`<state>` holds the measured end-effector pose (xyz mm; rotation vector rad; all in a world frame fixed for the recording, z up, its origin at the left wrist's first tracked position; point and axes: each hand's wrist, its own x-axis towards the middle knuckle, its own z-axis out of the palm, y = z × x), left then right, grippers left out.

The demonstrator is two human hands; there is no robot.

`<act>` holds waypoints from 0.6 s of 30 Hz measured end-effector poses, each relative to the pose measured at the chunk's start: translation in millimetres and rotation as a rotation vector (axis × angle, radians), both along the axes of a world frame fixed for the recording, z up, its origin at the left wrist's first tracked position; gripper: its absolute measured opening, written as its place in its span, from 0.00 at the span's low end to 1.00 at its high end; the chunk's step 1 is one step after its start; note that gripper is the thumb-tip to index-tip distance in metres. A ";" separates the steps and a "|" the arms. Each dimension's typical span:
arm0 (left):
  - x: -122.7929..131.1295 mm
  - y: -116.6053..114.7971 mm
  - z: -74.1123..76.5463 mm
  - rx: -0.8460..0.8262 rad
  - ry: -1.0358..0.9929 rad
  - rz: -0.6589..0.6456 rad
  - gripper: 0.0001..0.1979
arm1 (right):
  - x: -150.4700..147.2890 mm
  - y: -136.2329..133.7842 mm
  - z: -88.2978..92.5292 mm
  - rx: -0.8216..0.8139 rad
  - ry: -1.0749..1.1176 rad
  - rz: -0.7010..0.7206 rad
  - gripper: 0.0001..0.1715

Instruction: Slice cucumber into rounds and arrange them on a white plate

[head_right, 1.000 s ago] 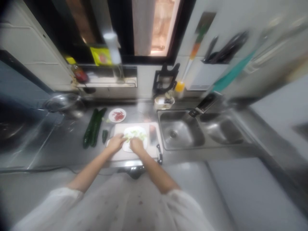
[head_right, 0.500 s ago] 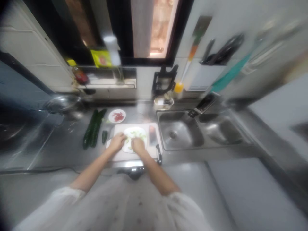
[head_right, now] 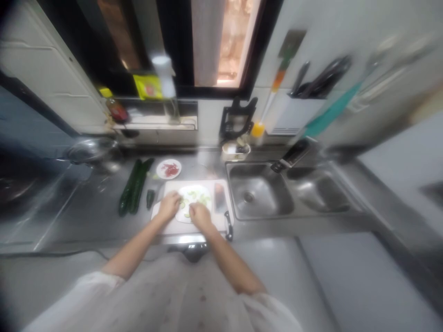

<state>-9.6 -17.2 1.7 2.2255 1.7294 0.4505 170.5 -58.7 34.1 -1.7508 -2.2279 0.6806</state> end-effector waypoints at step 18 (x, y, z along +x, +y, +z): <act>-59.1 91.5 2.5 -0.058 -0.045 0.516 0.16 | 25.0 -14.0 2.7 0.105 0.242 -0.081 0.16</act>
